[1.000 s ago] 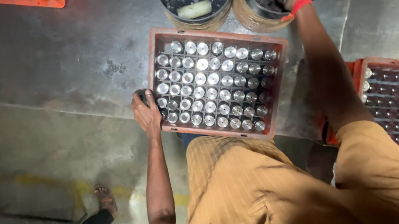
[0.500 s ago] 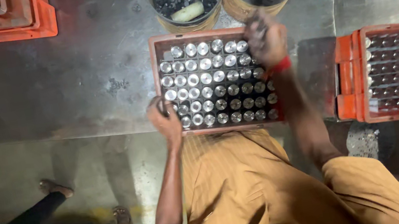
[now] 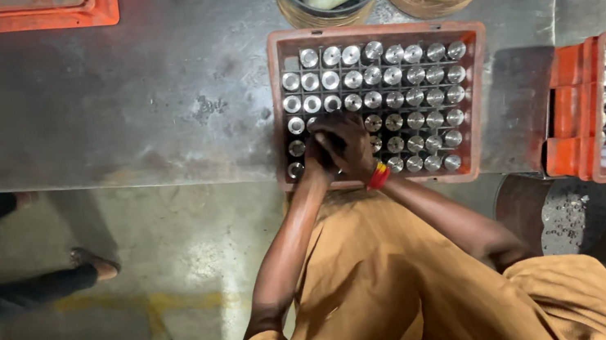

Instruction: The person places cylindrical metal candle molds one at a time into the cells of a slotted tray on a steel worktable, occasionally picking up a mold from a nearby crate and pressing it into position. Buckets of dark wax and finished white candles sit on the table beside the tray.

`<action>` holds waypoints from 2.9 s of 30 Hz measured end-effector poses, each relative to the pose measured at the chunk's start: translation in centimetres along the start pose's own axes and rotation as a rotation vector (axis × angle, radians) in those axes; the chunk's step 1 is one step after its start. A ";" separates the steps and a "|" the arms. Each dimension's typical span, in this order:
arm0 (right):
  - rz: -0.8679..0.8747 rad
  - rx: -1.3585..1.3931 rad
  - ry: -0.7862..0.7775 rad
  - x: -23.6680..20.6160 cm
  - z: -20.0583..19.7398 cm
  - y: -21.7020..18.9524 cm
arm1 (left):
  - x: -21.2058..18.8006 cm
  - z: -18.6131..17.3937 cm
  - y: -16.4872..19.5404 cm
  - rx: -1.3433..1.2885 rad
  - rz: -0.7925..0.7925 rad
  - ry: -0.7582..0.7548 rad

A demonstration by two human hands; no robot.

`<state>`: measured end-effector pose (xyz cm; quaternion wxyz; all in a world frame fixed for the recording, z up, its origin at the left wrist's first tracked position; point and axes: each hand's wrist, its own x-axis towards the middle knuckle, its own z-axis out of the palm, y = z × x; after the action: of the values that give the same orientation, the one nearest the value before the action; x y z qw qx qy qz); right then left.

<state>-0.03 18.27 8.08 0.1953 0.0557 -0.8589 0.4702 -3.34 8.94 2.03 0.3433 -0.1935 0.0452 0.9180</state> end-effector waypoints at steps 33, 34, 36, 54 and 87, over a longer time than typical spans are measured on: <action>0.270 -0.128 -0.271 -0.3 -0.7 5.6 | -1.6 -1.7 0.7 1.455 0.766 0.213; 0.338 -0.037 -0.241 -1.5 -0.8 5.2 | -1.5 -1.8 0.2 1.703 0.942 0.121; 0.497 0.071 -0.198 -2.9 -1.5 4.7 | -1.5 -2.1 -0.2 1.701 0.940 0.152; 0.066 -0.324 -0.591 -6.7 -4.8 5.5 | -5.0 -4.5 0.7 0.584 0.310 0.362; 0.287 -0.275 -0.237 -4.0 -4.0 5.7 | -5.0 -2.8 0.0 0.751 0.174 0.404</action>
<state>3.19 24.35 3.99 0.0299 -0.0396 -0.9309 0.3619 1.03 5.26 1.36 0.2953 -0.2263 0.4583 0.8072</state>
